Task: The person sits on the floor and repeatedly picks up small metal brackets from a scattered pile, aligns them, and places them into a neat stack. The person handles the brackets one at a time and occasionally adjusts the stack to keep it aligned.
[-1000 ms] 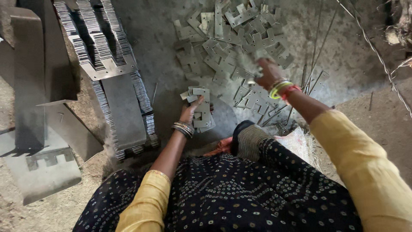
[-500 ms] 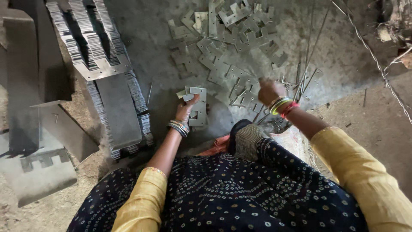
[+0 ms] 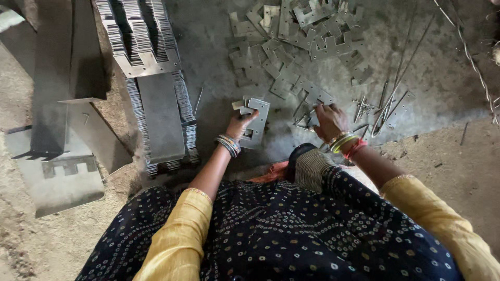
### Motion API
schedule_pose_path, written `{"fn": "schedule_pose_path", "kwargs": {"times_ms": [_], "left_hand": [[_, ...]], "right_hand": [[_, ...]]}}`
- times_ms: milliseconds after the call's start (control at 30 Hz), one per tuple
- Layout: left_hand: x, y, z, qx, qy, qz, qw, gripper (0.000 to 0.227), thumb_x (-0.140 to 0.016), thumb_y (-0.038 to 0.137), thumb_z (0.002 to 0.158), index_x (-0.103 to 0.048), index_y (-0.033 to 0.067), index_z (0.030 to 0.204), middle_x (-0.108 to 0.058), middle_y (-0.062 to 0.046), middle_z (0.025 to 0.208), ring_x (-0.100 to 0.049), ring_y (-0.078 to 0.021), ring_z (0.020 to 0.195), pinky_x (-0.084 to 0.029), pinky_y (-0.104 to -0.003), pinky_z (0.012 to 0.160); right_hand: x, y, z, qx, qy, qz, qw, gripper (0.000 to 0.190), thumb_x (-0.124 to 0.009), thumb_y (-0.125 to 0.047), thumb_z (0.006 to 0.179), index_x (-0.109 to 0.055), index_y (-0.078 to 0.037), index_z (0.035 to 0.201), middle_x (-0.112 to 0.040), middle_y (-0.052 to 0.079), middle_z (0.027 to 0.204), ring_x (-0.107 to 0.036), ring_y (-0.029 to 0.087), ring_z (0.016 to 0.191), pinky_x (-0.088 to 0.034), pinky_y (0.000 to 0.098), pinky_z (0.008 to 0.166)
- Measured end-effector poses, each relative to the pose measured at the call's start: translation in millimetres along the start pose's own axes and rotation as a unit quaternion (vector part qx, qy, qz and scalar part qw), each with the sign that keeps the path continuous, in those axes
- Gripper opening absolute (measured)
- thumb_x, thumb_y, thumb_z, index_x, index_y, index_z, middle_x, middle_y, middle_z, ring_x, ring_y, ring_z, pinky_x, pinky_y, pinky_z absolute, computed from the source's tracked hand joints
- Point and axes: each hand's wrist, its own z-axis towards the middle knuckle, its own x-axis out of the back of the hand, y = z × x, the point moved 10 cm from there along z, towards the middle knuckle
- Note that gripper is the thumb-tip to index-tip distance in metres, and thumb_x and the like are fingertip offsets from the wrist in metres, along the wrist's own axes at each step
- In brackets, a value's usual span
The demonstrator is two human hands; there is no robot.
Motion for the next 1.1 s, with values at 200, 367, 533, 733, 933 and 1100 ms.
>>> {"fn": "schedule_pose_path", "kwargs": {"times_ms": [200,367,533,733,933,1100], "left_hand": [[1,-10,2,0.042,0.005,-0.013,0.999,0.038,-0.082,0.039,0.085,-0.076,0.0076,0.106,-0.075,-0.001,0.100,-0.068,-0.0124,0.090,-0.054,-0.030,0.082],[-3,-8,-5,0.073,0.002,-0.030,0.997,0.044,-0.084,0.041,0.080,-0.075,0.0078,0.108,-0.077,-0.001,0.103,-0.070,-0.0116,0.095,-0.053,-0.030,0.088],[-3,6,-12,0.076,0.019,-0.009,0.997,0.058,-0.085,0.045,0.079,-0.070,0.0055,0.118,-0.075,-0.004,0.108,-0.069,-0.0146,0.095,-0.055,-0.034,0.088],[-14,0,-19,0.160,-0.022,-0.123,0.979,0.071,-0.081,0.052,0.076,-0.063,0.0055,0.125,-0.074,-0.012,0.103,-0.072,-0.0255,0.090,-0.057,-0.042,0.081],[-4,3,-12,0.055,-0.048,-0.003,0.997,0.057,-0.083,0.037,0.081,-0.066,0.0012,0.123,-0.073,-0.005,0.115,-0.068,-0.0188,0.105,-0.054,-0.037,0.094],[0,-6,-9,0.043,-0.069,0.042,0.996,0.051,-0.080,0.038,0.085,-0.072,0.0030,0.122,-0.075,-0.005,0.116,-0.067,-0.0174,0.107,-0.051,-0.036,0.097]], "right_hand": [[18,2,-12,0.073,0.122,0.124,0.982,0.067,-0.084,-0.019,0.072,-0.056,-0.003,0.130,-0.068,0.018,0.116,-0.060,0.040,0.111,-0.050,0.0481,0.093],[16,16,5,0.017,0.124,0.145,0.981,0.049,-0.081,-0.018,0.075,-0.059,-0.004,0.116,-0.067,0.020,0.109,-0.063,0.041,0.103,-0.053,0.0503,0.082],[49,20,4,-0.020,0.169,0.106,0.980,0.019,-0.074,-0.012,0.091,-0.068,-0.012,0.109,-0.070,0.016,0.105,-0.069,0.037,0.089,-0.056,0.0492,0.072],[55,-4,26,0.037,0.062,0.347,0.935,0.052,-0.086,-0.028,0.078,-0.062,-0.006,0.118,-0.073,0.017,0.103,-0.073,0.032,0.088,-0.061,0.0421,0.071],[50,18,49,0.007,0.141,0.137,0.980,0.070,-0.087,-0.019,0.072,-0.057,-0.004,0.133,-0.067,0.024,0.119,-0.061,0.047,0.111,-0.051,0.0535,0.093],[24,41,61,-0.069,0.090,0.157,0.981,0.067,-0.089,-0.019,0.068,-0.059,-0.004,0.126,-0.064,0.023,0.120,-0.059,0.047,0.113,-0.049,0.0512,0.097]]}}
